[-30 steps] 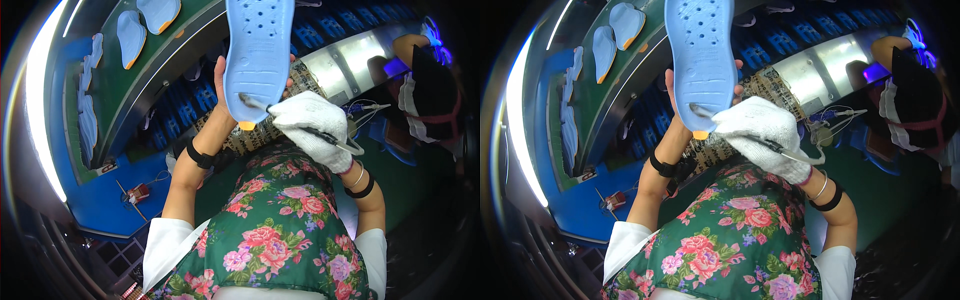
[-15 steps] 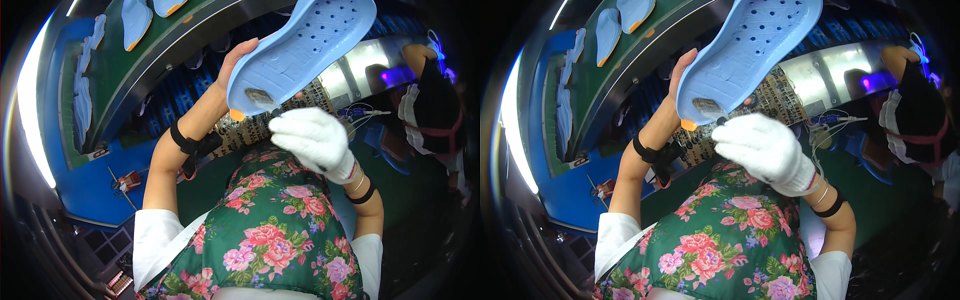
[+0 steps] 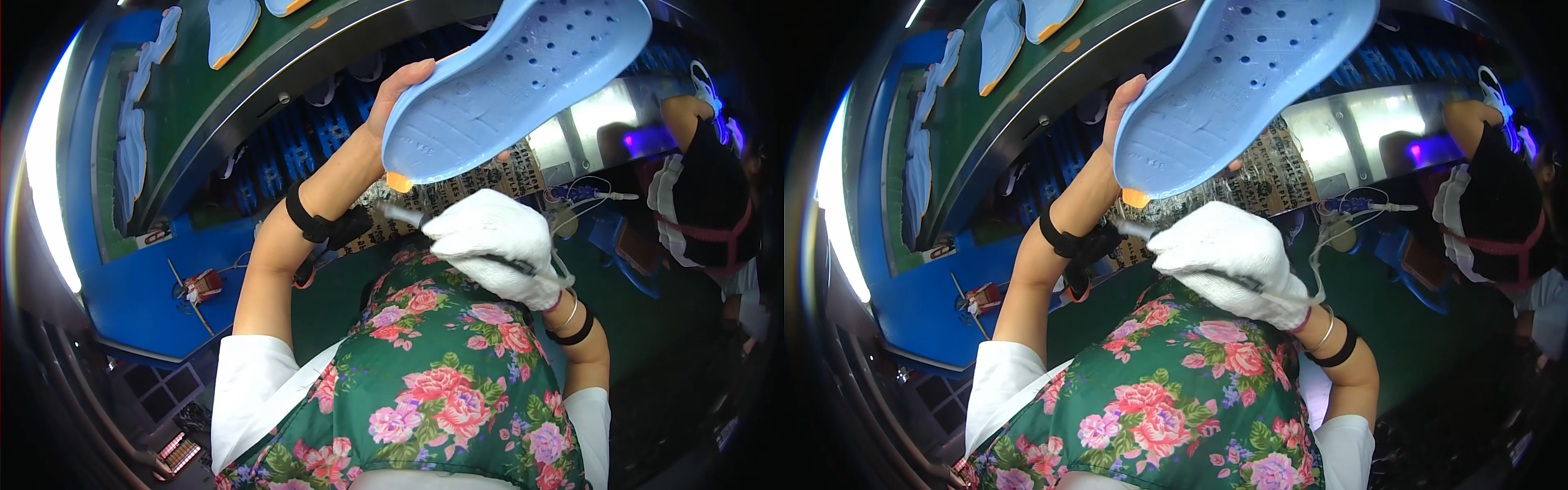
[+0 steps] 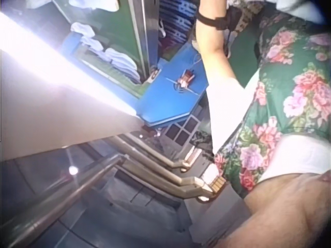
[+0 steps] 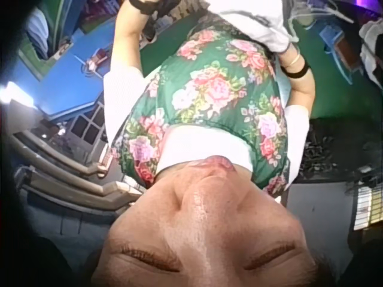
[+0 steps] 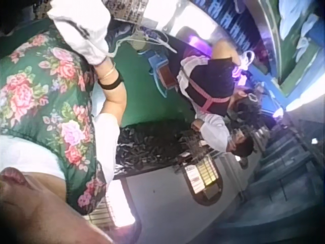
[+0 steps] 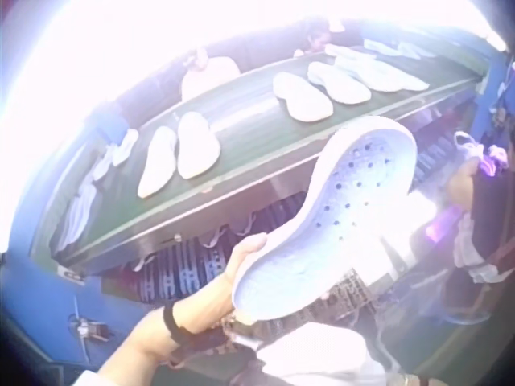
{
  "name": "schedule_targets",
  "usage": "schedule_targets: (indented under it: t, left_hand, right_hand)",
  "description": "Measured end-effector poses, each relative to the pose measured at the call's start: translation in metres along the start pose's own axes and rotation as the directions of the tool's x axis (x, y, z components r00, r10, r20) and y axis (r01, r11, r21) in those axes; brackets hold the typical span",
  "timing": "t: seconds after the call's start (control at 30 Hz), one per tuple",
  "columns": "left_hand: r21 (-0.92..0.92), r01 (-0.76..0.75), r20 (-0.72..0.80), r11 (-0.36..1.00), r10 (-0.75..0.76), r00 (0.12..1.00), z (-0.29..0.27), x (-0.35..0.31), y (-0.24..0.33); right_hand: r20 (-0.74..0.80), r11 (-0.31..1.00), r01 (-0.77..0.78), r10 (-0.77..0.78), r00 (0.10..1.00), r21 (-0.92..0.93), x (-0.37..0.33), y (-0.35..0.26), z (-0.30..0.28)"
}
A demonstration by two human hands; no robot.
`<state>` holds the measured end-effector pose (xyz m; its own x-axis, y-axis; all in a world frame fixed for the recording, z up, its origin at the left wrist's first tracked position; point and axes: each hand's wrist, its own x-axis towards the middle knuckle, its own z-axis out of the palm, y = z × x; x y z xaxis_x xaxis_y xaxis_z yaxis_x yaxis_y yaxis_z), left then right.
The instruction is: The recorder uses a brush to apply glue to the bottom of blue shoe soles on a factory assembly line.
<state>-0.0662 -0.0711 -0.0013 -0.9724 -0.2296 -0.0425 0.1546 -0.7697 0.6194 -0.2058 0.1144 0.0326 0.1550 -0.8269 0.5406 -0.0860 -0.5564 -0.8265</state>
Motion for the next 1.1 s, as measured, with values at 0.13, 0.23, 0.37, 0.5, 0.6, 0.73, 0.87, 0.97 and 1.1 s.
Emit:
schedule_targets:
  t: [0.13, 0.23, 0.37, 0.5, 0.6, 0.73, 0.87, 0.97, 1.1]
  left_hand:
    - [-0.203, -0.035, -0.062, 0.979, 0.023, 0.998, -0.006, 0.000, -0.004]
    - [-0.222, -0.034, 0.011, 0.975, 0.037, 0.999, -0.014, 0.000, -0.005]
    - [-0.192, -0.045, -0.042, 0.980, 0.038, 0.998, -0.009, 0.004, -0.007]
    - [-0.213, -0.052, -0.036, 0.976, 0.045, 0.998, -0.015, 0.005, -0.014]
    - [-0.359, -0.058, -0.158, 0.932, 0.000, 0.987, -0.013, 0.001, -0.028]
    - [-0.571, -0.040, -0.205, 0.820, -0.095, 0.974, 0.004, -0.003, -0.044]
    - [-0.569, 0.063, 0.037, 0.820, -0.052, 0.998, 0.008, 0.001, -0.060]
    - [-0.596, 0.076, 0.011, 0.800, -0.086, 0.996, 0.013, 0.004, -0.057]
    - [-0.579, -0.037, -0.165, 0.814, -0.073, 0.984, -0.007, -0.005, -0.056]
  right_hand:
    - [-0.265, 0.997, -0.066, 0.054, 0.963, -0.036, 0.000, 0.009, -0.004]
    - [-0.096, 0.990, -0.059, 0.047, 0.994, -0.126, 0.001, 0.003, 0.003]
    - [-0.252, 0.988, -0.103, 0.129, 0.959, 0.116, -0.005, 0.008, 0.000]
    - [-0.066, 0.966, -0.203, 0.215, 0.974, 0.160, -0.008, 0.009, -0.008]
    - [-0.224, 0.968, -0.205, 0.235, 0.946, 0.147, -0.007, 0.011, -0.025]
    - [-0.343, 0.960, -0.246, 0.188, 0.920, -0.133, 0.006, 0.013, -0.066]
    - [-0.405, 0.819, -0.114, -0.153, 0.901, -0.563, 0.031, 0.029, -0.116]
    - [-0.276, 0.712, -0.038, -0.222, 0.935, -0.701, 0.034, 0.031, -0.127]
    - [-0.088, 0.697, 0.028, -0.130, 0.988, -0.717, 0.012, 0.014, -0.067]
